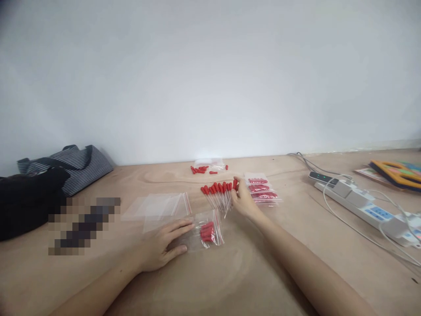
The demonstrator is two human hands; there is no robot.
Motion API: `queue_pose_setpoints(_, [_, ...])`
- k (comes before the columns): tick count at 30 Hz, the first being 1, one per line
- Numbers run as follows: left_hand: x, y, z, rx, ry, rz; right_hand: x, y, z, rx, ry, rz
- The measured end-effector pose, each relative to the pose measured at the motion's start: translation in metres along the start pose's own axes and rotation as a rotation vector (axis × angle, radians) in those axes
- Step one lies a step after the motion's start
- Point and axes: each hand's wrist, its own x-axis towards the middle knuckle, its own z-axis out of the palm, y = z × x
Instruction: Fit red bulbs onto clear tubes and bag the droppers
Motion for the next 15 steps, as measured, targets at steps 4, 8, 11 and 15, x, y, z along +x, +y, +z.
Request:
queue_pose_setpoints(4, [0.001,0.002,-0.002,-0.018,-0.028,-0.042,-0.029,-0.002,0.006,0.468,0.107,0.081])
queue_pose_setpoints(8, [0.001,0.004,-0.002,-0.026,-0.039,-0.069,-0.040,-0.005,0.017,0.706,0.221,0.193])
queue_pose_setpoints(11, [0.001,0.004,-0.002,-0.038,-0.038,-0.088,-0.044,-0.011,0.025,0.808,0.193,0.244])
queue_pose_setpoints(15, [0.000,0.003,-0.001,-0.085,-0.012,-0.092,-0.053,-0.022,0.031,0.908,0.068,0.299])
